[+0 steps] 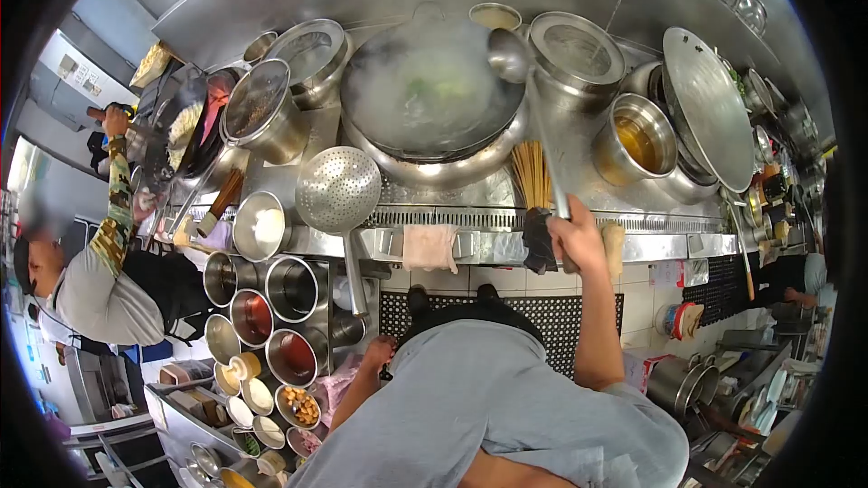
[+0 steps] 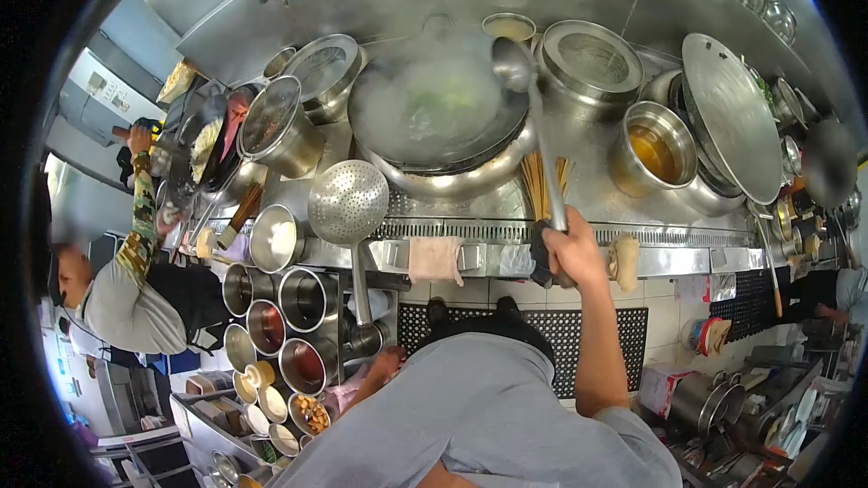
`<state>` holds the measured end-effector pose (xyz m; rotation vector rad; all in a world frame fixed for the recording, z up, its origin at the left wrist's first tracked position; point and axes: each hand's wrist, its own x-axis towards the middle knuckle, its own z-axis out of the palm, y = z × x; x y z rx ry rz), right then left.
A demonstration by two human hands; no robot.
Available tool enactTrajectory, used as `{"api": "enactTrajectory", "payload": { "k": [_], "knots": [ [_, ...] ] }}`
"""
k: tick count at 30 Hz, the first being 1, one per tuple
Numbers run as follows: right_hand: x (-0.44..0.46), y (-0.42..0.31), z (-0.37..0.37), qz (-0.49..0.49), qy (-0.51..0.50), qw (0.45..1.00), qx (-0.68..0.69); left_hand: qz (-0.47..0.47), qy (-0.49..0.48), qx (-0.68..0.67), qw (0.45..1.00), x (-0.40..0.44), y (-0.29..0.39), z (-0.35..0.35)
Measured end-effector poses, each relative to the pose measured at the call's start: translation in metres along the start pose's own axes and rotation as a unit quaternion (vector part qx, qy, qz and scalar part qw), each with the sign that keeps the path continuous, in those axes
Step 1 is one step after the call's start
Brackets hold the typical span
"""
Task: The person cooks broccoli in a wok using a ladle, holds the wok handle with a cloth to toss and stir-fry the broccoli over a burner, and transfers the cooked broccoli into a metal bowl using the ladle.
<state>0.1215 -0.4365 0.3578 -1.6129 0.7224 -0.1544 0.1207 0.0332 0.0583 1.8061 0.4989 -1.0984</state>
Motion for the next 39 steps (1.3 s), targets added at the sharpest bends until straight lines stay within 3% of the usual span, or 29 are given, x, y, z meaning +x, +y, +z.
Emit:
{"api": "enactTrajectory", "payload": {
  "k": [4,7,10,13,15,16,17,20,21,24,25,26,28,32,33,36,37,38,39],
  "knots": [
    [0.042,-0.001,0.038,0.015,-0.032,0.997,-0.066,0.021,-0.031,0.025,0.999,0.007,-0.009,-0.009],
    [0.06,-0.01,0.061,0.007,-0.081,0.991,-0.11,0.005,-0.007,-0.049,0.999,0.005,-0.019,-0.009],
    [0.061,-0.024,0.071,-0.016,-0.101,0.981,-0.164,-0.018,0.01,0.015,1.0,-0.003,-0.03,-0.013],
    [0.072,-0.028,0.087,-0.053,-0.099,0.971,-0.21,0.199,0.013,0.174,0.964,-0.007,-0.06,-0.022],
    [0.078,-0.044,0.092,-0.067,-0.103,0.971,-0.207,0.236,-0.012,0.312,0.92,-0.011,-0.065,-0.025],
    [0.083,-0.049,0.094,-0.069,-0.105,0.965,-0.23,0.255,-0.026,0.38,0.889,-0.005,-0.078,-0.028],
    [0.09,-0.053,0.097,-0.072,-0.106,0.959,-0.252,0.325,-0.027,0.468,0.822,0.003,-0.089,-0.034],
    [0.101,-0.045,0.095,-0.074,-0.127,0.952,-0.27,0.345,-0.028,0.445,0.826,0.018,-0.103,-0.039],
    [0.094,-0.045,0.09,-0.069,-0.137,0.952,-0.266,0.405,-0.011,0.457,0.792,0.034,-0.113,-0.04],
    [0.084,0.01,0.076,-0.114,-0.098,0.953,-0.262,0.135,0.009,0.238,0.962,0.031,-0.097,-0.027],
    [0.07,0.024,0.075,-0.129,-0.072,0.956,-0.254,0.053,0.024,0.163,0.985,-0.028,-0.031,-0.014],
    [0.058,0.036,0.076,-0.145,-0.043,0.958,-0.244,0.095,0.029,0.195,0.976,-0.021,-0.047,-0.015],
    [0.046,0.062,0.082,-0.076,-0.029,0.978,-0.192,0.19,0.039,0.282,0.94,-0.006,-0.061,-0.016],
    [0.031,0.06,0.081,0.012,-0.027,0.991,-0.131,0.401,0.046,0.453,0.795,0.013,-0.08,-0.022],
    [0.032,0.063,0.083,0.008,-0.025,0.992,-0.123,0.342,0.016,0.473,0.812,0.016,-0.079,-0.023],
    [0.029,0.065,0.077,0.007,-0.041,0.996,-0.085,0.394,-0.008,0.529,0.752,0.03,-0.073,-0.028],
    [0.028,0.067,0.073,-0.011,-0.038,0.995,-0.096,0.271,-0.013,0.389,0.88,0.024,-0.058,-0.024],
    [0.027,0.076,0.069,-0.039,0.009,0.994,-0.102,0.133,-0.015,0.225,0.965,0.018,-0.044,-0.019],
    [0.025,0.094,0.065,-0.065,0.052,0.991,-0.106,-0.015,-0.015,0.047,0.999,0.01,-0.033,-0.017]
  ]
}}
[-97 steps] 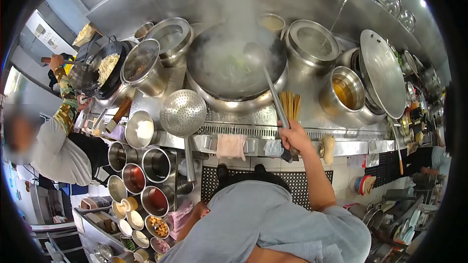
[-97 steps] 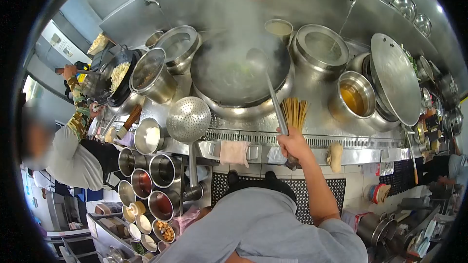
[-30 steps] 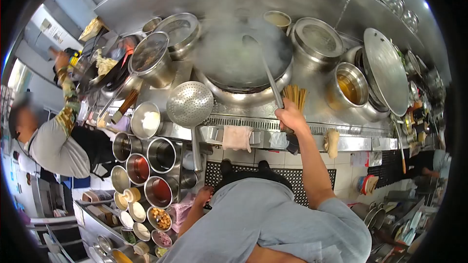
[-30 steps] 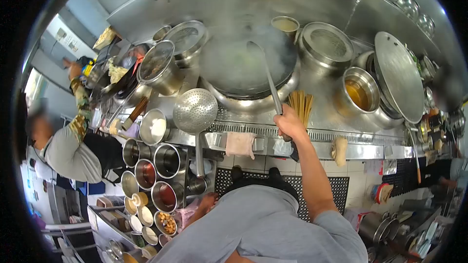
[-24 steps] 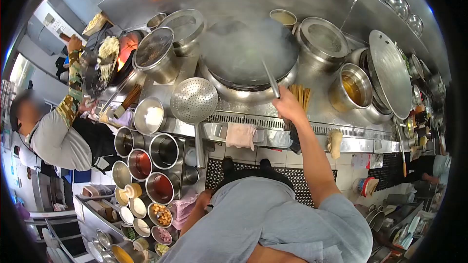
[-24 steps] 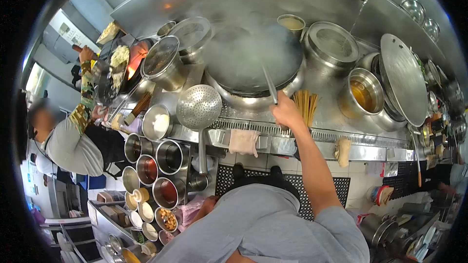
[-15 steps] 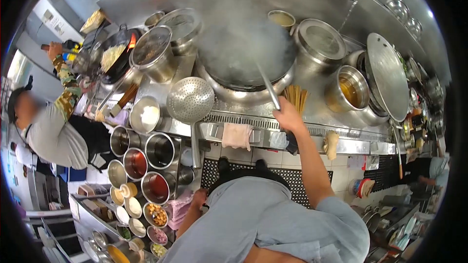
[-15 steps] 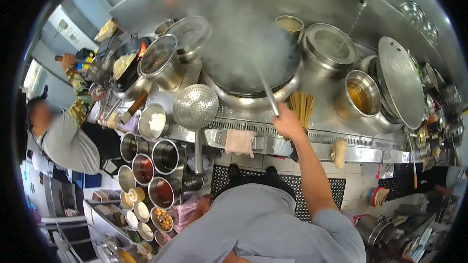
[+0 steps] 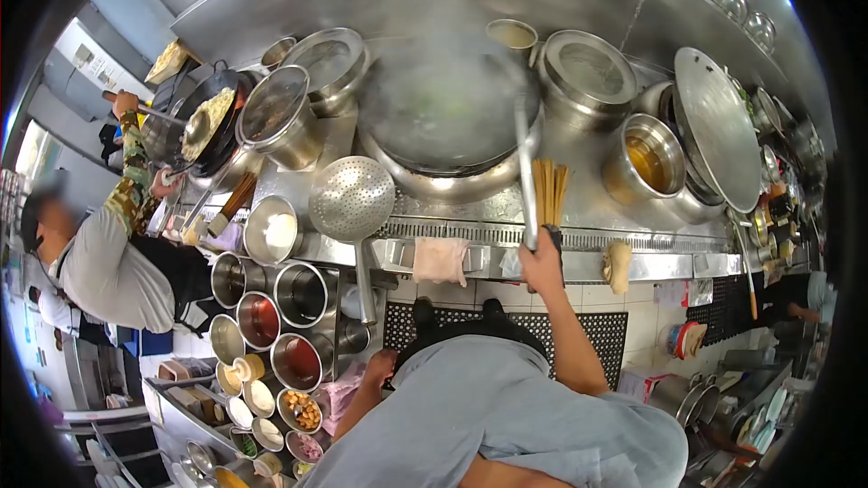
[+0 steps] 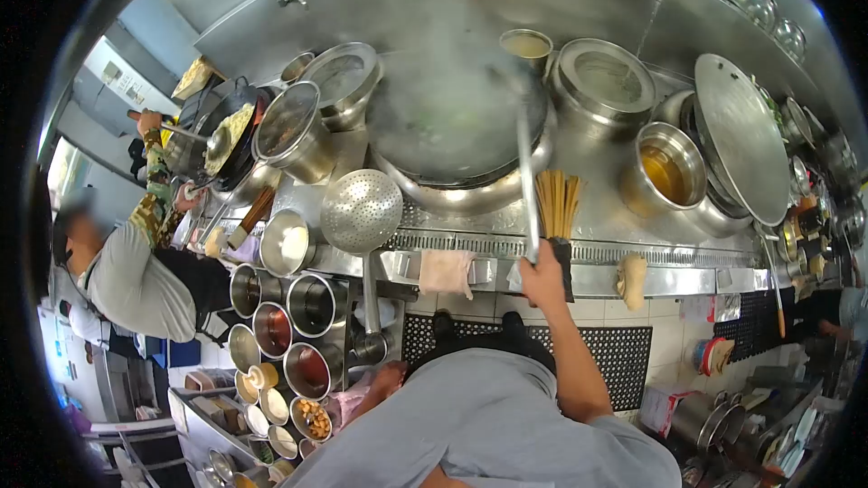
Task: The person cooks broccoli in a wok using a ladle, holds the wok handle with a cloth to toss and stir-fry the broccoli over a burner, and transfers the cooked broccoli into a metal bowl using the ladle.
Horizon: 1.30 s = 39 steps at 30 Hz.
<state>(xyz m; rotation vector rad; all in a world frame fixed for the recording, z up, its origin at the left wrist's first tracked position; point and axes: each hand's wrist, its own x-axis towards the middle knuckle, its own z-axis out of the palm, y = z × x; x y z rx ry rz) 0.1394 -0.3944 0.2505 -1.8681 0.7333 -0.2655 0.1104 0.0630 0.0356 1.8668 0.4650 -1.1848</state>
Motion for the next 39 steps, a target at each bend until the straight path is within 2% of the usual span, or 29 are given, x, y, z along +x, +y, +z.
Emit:
{"api": "enactTrajectory", "payload": {
  "k": [1,3,4,7,8,9,10,11,12,13,14,15,16,17,18,19,21,24,25,26,27,28,29,30,31,34,36,37,39],
  "knots": [
    [-0.004,0.021,-0.001,-0.021,0.044,0.999,-0.005,0.015,0.004,-0.039,0.999,-0.003,0.003,-0.001],
    [-0.001,0.082,-0.021,-0.147,0.152,0.971,-0.112,0.046,0.01,-0.112,0.993,-0.002,0.006,-0.002],
    [-0.013,0.08,-0.038,-0.094,0.145,0.975,-0.136,0.042,0.043,-0.098,0.993,-0.007,0.013,0.002],
    [-0.038,0.068,-0.089,0.042,0.097,0.966,-0.234,-0.013,0.032,-0.094,0.995,-0.001,0.012,0.008],
    [-0.04,0.07,-0.098,0.084,0.073,0.957,-0.268,0.093,0.014,0.083,0.992,0.001,0.008,0.007],
    [-0.037,0.073,-0.102,0.101,0.071,0.948,-0.294,0.196,-0.002,0.256,0.947,0.004,0.001,0.004],
    [-0.033,0.081,-0.103,0.119,0.067,0.938,-0.319,0.288,-0.017,0.419,0.861,0.006,-0.005,0.004],
    [-0.032,0.094,-0.103,0.14,0.062,0.927,-0.343,0.361,0.005,0.436,0.824,0.01,-0.011,0.007],
    [-0.032,0.093,-0.096,0.027,0.144,0.919,-0.366,0.431,0.024,0.452,0.781,0.008,-0.009,0.008],
    [-0.033,0.092,-0.096,-0.012,0.137,0.909,-0.393,0.498,0.043,0.466,0.73,0.007,-0.006,0.006],
    [-0.035,0.09,-0.092,-0.051,0.13,0.897,-0.419,0.516,0.023,0.398,0.758,0.006,-0.001,0.007],
    [-0.038,0.072,-0.083,-0.09,0.124,0.883,-0.443,0.443,0.001,0.344,0.828,0.011,-0.003,0.004],
    [-0.04,0.076,-0.068,-0.122,-0.003,0.924,-0.363,0.365,-0.02,0.284,0.886,0.015,-0.001,0.005],
    [-0.044,0.081,-0.053,-0.154,-0.131,0.94,-0.276,0.316,-0.04,0.234,0.918,0.02,0.0,0.004],
    [-0.053,0.064,-0.033,-0.058,-0.249,0.944,-0.211,0.265,-0.055,0.179,0.946,0.018,0.01,0.005],
    [-0.061,0.051,-0.017,0.037,-0.362,0.921,-0.141,0.214,-0.062,0.124,0.967,0.015,0.019,0.006],
    [-0.061,0.12,0.036,-0.049,-0.398,0.86,-0.314,0.029,-0.082,-0.093,0.992,0.028,0.025,0.01],
    [-0.041,0.194,0.079,-0.054,-0.233,0.873,-0.425,0.046,-0.021,-0.07,0.996,-0.004,0.059,0.021],
    [-0.017,0.187,0.075,-0.036,-0.363,0.824,-0.433,0.051,-0.003,-0.07,0.996,-0.006,0.062,0.021],
    [-0.003,0.2,0.082,0.107,-0.353,0.837,-0.404,0.062,0.002,-0.071,0.996,-0.008,0.063,0.021],
    [0.011,0.23,0.091,0.086,-0.376,0.821,-0.421,0.073,0.007,-0.071,0.995,-0.008,0.058,0.019],
    [0.012,0.232,0.09,0.069,-0.37,0.828,-0.416,0.215,-0.024,0.087,0.973,0.001,0.04,0.011],
    [0.013,0.224,0.084,0.039,-0.392,0.818,-0.419,0.375,0.008,0.277,0.885,0.012,0.022,0.003],
    [0.015,0.226,0.083,0.034,-0.4,0.812,-0.424,0.504,0.075,0.387,0.769,0.021,0.005,-0.005],
    [0.018,0.236,0.087,0.03,-0.392,0.804,-0.446,0.54,0.085,0.441,0.712,0.015,-0.005,-0.006],
    [0.023,0.235,0.082,0.053,-0.427,0.8,-0.418,0.429,0.032,0.435,0.791,-0.003,-0.031,-0.004],
    [0.023,0.231,0.08,0.081,-0.433,0.792,-0.424,0.392,0.021,0.428,0.814,-0.009,-0.042,0.003],
    [0.028,0.251,0.088,0.076,-0.435,0.788,-0.428,0.38,0.016,0.428,0.819,-0.01,-0.045,0.005],
    [0.044,0.338,0.116,0.068,-0.441,0.78,-0.44,0.369,0.015,0.429,0.824,-0.014,-0.048,0.009]
  ]
}}
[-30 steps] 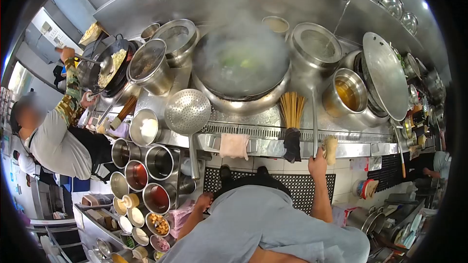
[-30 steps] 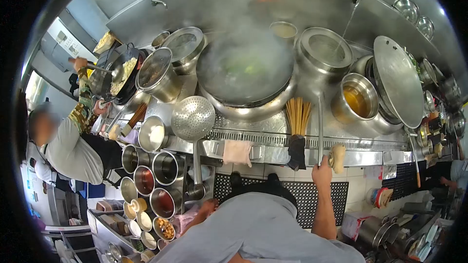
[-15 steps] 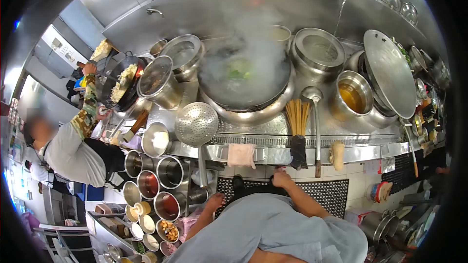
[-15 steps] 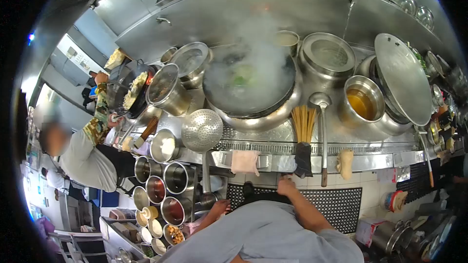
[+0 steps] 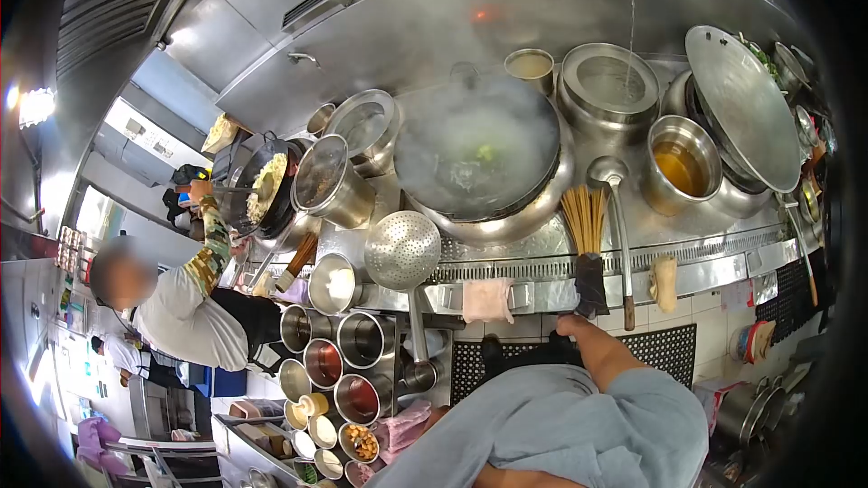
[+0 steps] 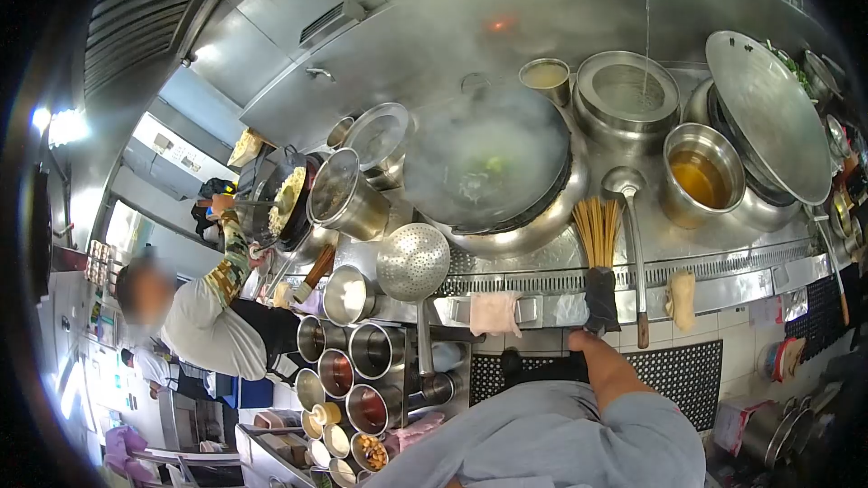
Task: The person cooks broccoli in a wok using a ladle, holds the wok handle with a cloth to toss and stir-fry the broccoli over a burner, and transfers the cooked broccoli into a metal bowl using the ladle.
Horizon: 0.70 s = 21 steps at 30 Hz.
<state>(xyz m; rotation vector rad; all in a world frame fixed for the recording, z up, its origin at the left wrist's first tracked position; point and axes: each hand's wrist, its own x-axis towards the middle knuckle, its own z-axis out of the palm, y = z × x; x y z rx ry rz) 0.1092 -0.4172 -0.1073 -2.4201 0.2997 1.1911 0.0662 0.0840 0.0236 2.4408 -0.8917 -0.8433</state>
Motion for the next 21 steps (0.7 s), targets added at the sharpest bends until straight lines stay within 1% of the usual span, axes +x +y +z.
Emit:
{"api": "enactTrajectory", "payload": {
  "k": [3,4,8,11,12,14,15,16,17,19,21],
  "knots": [
    [-0.077,-0.038,-0.054,0.024,-0.019,0.999,0.032,-0.009,-0.001,-0.007,1.0,0.0,0.001,0.002],
    [-0.083,-0.04,-0.059,0.022,-0.017,0.999,0.035,-0.011,0.001,-0.012,1.0,0.001,0.002,0.001],
    [-0.094,-0.046,-0.066,0.004,-0.021,0.999,0.027,-0.044,0.02,-0.075,0.996,0.008,0.007,-0.008],
    [-0.087,-0.041,-0.063,-0.009,-0.017,1.0,0.018,-0.147,0.049,-0.232,0.96,0.019,0.025,-0.031],
    [-0.083,-0.04,-0.06,-0.013,-0.014,1.0,0.018,-0.164,0.061,-0.269,0.947,0.022,0.033,-0.038],
    [-0.046,-0.023,-0.033,0.02,-0.008,1.0,0.01,-0.17,0.07,-0.289,0.939,0.028,0.044,-0.048],
    [-0.042,-0.023,-0.03,0.037,-0.006,0.999,0.007,-0.155,0.067,-0.282,0.944,0.028,0.041,-0.048],
    [-0.038,-0.021,-0.027,0.033,-0.006,0.999,0.002,-0.14,0.063,-0.275,0.949,0.029,0.038,-0.048],
    [-0.034,-0.019,-0.024,0.03,-0.007,1.0,-0.002,-0.101,0.067,-0.255,0.959,0.027,0.035,-0.046],
    [-0.034,-0.019,-0.024,0.026,-0.009,1.0,-0.007,-0.032,0.064,-0.141,0.987,0.02,0.027,-0.04],
    [-0.033,-0.018,-0.024,0.024,-0.012,1.0,-0.009,0.03,0.052,0.049,0.997,0.011,0.02,-0.034]
  ]
}}
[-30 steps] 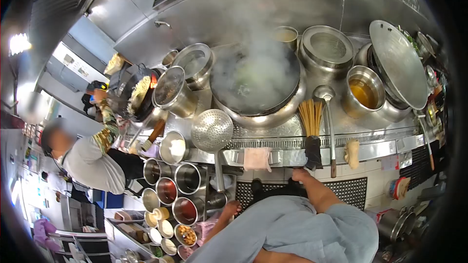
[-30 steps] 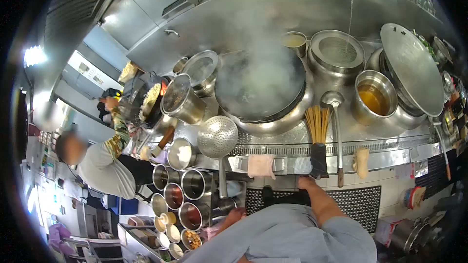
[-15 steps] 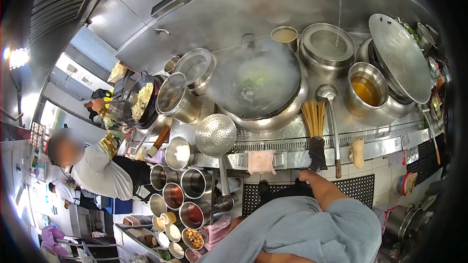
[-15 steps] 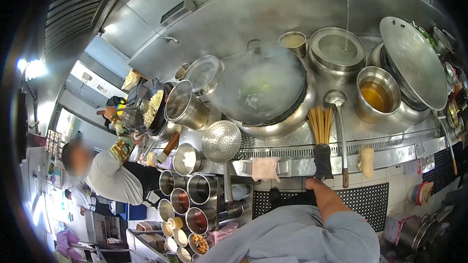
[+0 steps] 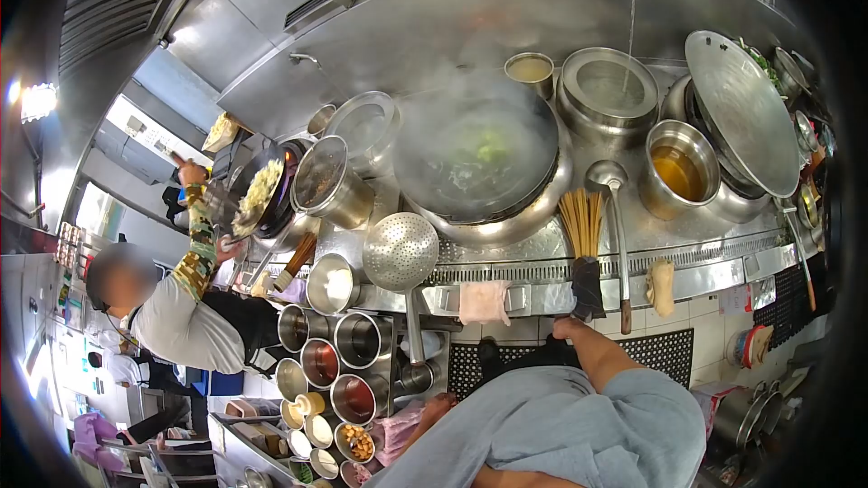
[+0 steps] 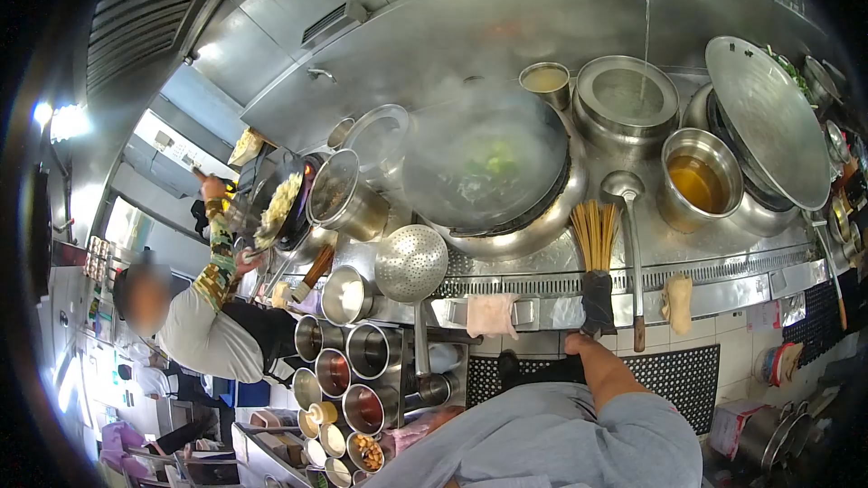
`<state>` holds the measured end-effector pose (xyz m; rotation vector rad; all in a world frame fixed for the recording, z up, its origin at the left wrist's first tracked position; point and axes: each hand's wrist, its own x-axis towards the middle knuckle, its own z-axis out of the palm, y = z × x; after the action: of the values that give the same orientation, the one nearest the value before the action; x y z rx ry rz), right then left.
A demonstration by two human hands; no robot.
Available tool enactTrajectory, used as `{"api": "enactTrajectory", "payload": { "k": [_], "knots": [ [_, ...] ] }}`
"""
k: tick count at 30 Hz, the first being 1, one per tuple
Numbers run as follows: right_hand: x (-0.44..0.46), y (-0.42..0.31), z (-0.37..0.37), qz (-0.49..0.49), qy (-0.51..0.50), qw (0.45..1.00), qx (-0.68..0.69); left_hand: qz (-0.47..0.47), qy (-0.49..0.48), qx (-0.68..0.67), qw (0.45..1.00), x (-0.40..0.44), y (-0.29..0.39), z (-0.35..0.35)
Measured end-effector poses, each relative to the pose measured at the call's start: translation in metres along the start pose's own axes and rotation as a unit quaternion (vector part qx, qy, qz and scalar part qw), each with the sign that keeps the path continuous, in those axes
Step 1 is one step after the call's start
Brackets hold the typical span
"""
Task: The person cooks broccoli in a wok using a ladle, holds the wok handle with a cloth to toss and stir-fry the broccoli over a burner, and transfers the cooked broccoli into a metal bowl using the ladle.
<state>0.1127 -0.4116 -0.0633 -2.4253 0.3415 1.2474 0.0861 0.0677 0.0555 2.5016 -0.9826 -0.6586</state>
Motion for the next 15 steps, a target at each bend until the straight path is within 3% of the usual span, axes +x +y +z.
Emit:
{"api": "enactTrajectory", "payload": {
  "k": [8,15],
  "knots": [
    [-0.047,-0.02,-0.033,-0.013,-0.004,1.0,0.021,-0.06,-0.059,-0.036,0.996,-0.011,-0.023,0.048],
    [-0.06,-0.024,-0.04,-0.007,-0.002,1.0,0.026,-0.097,-0.067,-0.069,0.991,-0.008,-0.026,0.041]
  ]
}}
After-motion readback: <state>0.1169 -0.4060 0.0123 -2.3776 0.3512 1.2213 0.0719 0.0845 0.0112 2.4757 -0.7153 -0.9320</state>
